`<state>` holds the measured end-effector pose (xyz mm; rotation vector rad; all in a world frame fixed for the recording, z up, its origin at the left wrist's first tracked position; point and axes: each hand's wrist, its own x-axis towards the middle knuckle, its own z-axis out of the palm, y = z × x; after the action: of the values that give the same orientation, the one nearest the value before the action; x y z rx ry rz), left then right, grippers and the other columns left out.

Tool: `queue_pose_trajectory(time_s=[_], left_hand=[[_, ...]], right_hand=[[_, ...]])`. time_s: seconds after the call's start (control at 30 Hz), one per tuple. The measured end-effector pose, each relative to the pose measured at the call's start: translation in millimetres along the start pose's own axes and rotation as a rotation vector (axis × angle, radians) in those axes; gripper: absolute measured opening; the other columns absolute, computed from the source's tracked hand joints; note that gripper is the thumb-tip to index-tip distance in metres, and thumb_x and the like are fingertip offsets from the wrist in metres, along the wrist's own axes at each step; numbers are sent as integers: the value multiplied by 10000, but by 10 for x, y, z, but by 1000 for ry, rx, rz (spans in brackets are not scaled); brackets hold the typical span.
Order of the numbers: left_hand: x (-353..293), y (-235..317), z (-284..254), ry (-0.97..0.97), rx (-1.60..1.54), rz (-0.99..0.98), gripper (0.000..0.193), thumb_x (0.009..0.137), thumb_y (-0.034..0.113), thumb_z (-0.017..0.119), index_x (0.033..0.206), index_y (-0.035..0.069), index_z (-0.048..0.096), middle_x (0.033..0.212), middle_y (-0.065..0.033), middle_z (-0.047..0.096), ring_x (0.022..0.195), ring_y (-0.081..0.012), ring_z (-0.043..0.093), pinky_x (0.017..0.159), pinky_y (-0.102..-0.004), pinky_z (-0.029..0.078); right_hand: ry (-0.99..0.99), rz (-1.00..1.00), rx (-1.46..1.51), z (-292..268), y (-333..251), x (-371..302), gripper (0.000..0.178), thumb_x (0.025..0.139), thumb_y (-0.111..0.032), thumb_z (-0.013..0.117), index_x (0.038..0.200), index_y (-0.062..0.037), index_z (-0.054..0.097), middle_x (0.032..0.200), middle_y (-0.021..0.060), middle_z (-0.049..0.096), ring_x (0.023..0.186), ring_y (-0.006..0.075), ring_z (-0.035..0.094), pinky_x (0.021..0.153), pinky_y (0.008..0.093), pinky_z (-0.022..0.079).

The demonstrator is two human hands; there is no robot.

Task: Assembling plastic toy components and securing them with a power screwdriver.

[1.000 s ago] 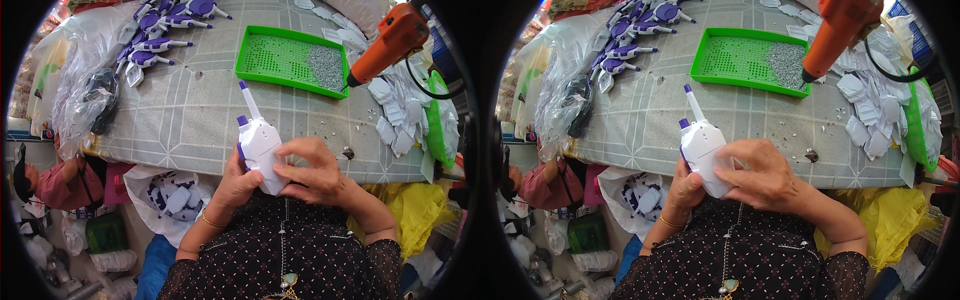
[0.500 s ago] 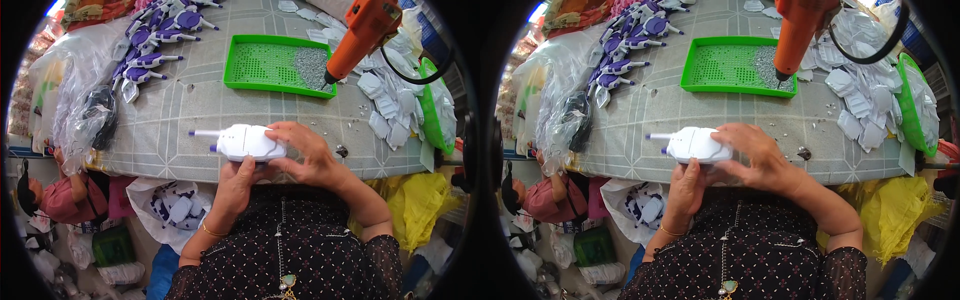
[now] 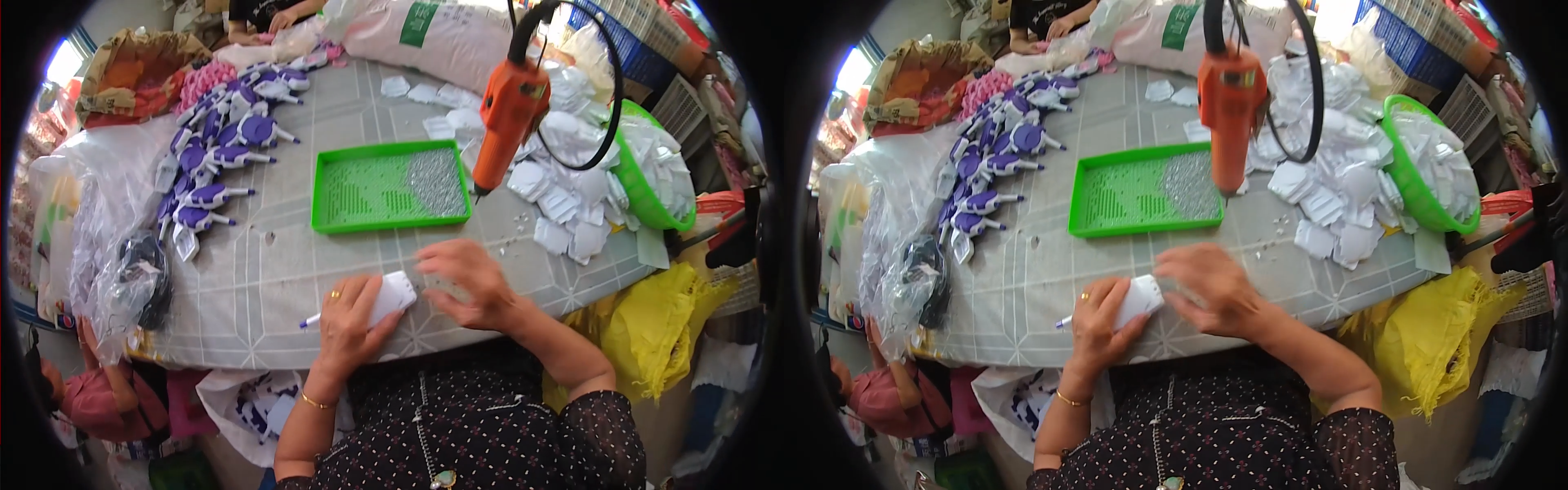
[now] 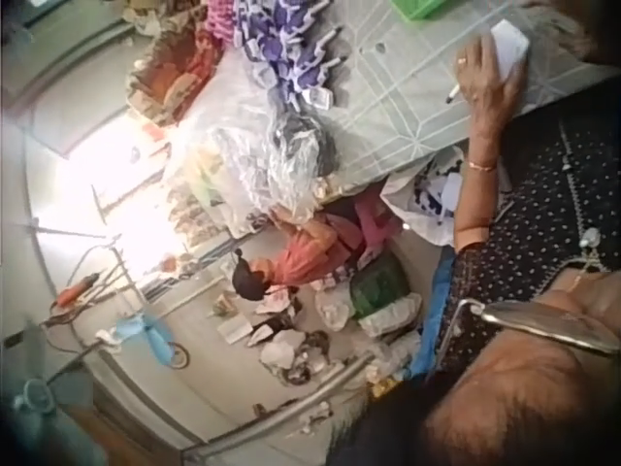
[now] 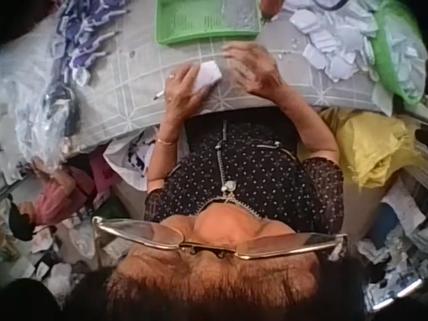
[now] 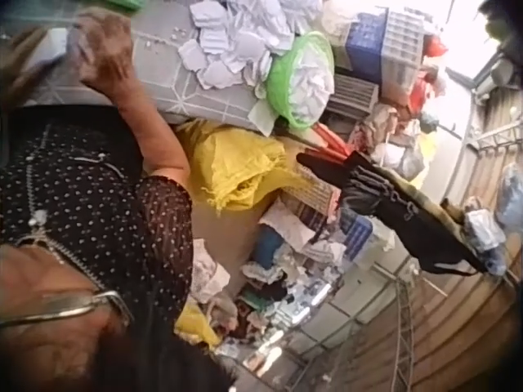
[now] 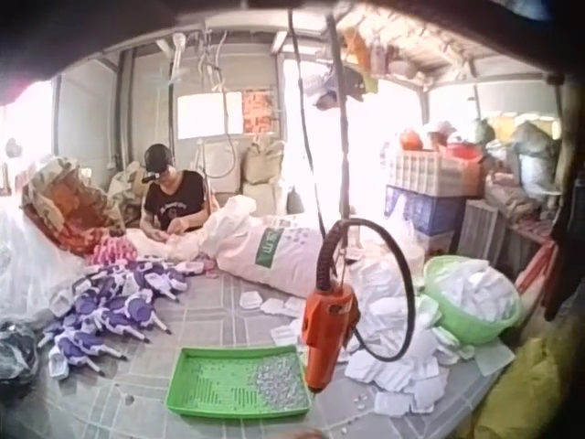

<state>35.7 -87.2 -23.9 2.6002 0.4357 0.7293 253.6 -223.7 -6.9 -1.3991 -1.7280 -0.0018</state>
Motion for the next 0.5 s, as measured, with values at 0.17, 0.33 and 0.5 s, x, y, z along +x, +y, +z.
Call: queue_pose_trajectory(time_s=[0.17,0.33,0.5], left_hand=[[-39,0,101,110,66,31,565,770,289,831,1207,-18,647,1180,-192,652,1048,-379,625,912,-461,492],[-20,-32,166,147,39,-15,595,745,298,850,1206,-17,644,1186,-190,652,1053,-371,628,920,-456,490],[62,-21,120,100,108,15,642,777,374,828,1242,-15,620,1201,-169,634,1077,-345,610,902,-451,456]], right_hand=[[625,328,-122,-562,261,334,518,872,-161,756,1304,10,527,1245,156,623,1152,250,618,973,416,492],[479,415,429,-669,359,719,401,972,-141,653,1311,1,494,1052,91,683,963,174,668,915,334,519],[527,385,406,-525,254,942,433,918,-84,703,1288,-3,492,955,44,641,854,133,644,800,291,526]])
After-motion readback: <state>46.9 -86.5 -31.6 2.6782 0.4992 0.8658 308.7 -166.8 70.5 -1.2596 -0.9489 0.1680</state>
